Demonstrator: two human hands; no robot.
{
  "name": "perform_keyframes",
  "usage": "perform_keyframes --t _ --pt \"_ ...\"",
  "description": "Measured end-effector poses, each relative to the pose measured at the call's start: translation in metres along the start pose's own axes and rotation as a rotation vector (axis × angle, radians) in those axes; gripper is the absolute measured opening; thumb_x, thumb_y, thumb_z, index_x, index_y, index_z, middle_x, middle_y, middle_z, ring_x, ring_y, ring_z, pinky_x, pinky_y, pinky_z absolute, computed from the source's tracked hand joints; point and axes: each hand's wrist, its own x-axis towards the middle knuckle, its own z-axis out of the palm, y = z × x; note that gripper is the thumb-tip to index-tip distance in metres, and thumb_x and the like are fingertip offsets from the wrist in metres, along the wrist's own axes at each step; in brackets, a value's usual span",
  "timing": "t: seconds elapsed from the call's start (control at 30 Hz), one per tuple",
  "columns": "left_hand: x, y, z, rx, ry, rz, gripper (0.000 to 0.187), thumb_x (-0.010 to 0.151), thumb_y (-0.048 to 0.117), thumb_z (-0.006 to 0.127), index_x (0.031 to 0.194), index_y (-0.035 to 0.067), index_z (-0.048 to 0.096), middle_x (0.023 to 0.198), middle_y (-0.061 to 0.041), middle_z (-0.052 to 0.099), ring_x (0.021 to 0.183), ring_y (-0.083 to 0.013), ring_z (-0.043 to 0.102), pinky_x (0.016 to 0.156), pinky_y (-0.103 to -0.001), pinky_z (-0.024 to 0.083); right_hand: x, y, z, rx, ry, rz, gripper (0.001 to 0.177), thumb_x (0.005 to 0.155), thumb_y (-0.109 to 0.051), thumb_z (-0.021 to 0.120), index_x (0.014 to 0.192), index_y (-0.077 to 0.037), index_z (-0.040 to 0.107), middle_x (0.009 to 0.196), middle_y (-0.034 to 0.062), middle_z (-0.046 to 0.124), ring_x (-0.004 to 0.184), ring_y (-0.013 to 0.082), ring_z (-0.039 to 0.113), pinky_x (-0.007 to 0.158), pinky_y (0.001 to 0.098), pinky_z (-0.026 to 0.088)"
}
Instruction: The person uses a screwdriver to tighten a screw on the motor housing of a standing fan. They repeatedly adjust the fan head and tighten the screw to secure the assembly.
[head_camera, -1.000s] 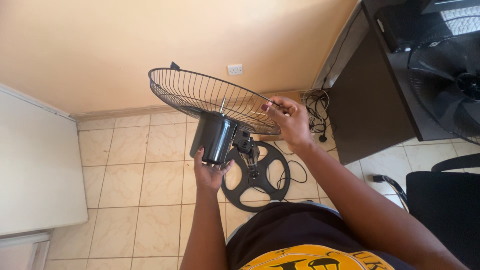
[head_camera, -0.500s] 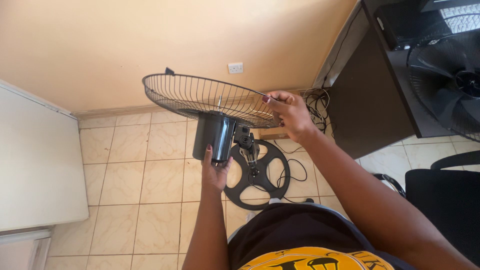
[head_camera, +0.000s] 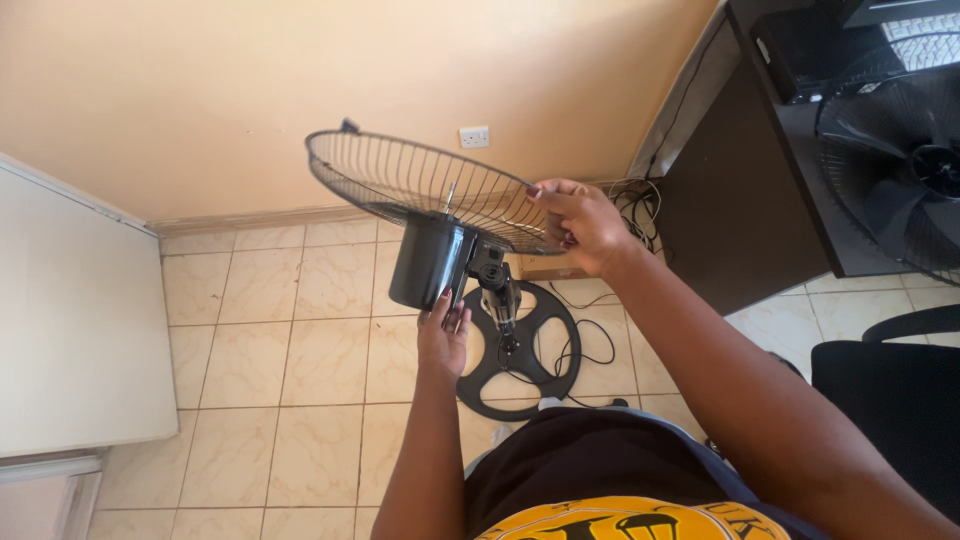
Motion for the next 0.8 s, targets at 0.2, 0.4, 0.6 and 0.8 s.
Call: perform_keyframes --t 0.2,0.4,0.6,0.8 --pt "0.009 -0.014 0.001 0.185 -0.017 -0.221 0.068 0.088 0.053 0.079 0.141 0.016 0.059 0.101 -0.01 0.053 0.094 -0.022 0.051 0.088 -0.041 0.045 0.004 0.003 -0.008 0.084 0.012 0.007 0.015 0.094 -0.015 0.072 0.085 -0.012 0.059 0.054 -0.0081 0.033 0.044 0.0069 0.025 0.045 0.0273 0.022" --pt "0.004 -0.019 0.05 0.487 -0.215 -0.286 0.086 0.083 0.074 0.061 0.148 0.019 0.053 0.151 -0.002 0.057 0.129 -0.0168 0.051 0.104 -0.041 0.034 0.005 0.006 -0.012 0.114 0.01 0.018 0.01 0.093 -0.014 0.071 0.089 -0.012 0.061 0.053 -0.0082 0.033 0.042 0.0068 0.025 0.043 0.0273 0.021" --pt "0.029 -0.031 0.085 0.521 0.008 -0.23 0.067 0.087 0.061 0.068 0.134 0.015 0.059 0.122 -0.003 0.062 0.107 -0.022 0.06 0.091 -0.051 0.052 0.002 0.004 -0.012 0.059 0.019 0.038 0.008 0.094 -0.015 0.068 0.092 -0.013 0.061 0.053 -0.0083 0.032 0.043 0.0064 0.025 0.041 0.0269 0.019" --pt "0.058 -0.039 0.07 0.325 -0.062 -0.128 0.033 0.093 0.035 0.07 0.118 0.014 0.067 0.108 0.001 0.068 0.096 -0.0185 0.064 0.08 -0.041 0.055 0.005 0.005 -0.019 0.157 0.001 0.074 0.008 0.097 -0.015 0.067 0.093 -0.014 0.059 0.054 -0.0099 0.03 0.044 0.0056 0.024 0.043 0.0264 0.021"
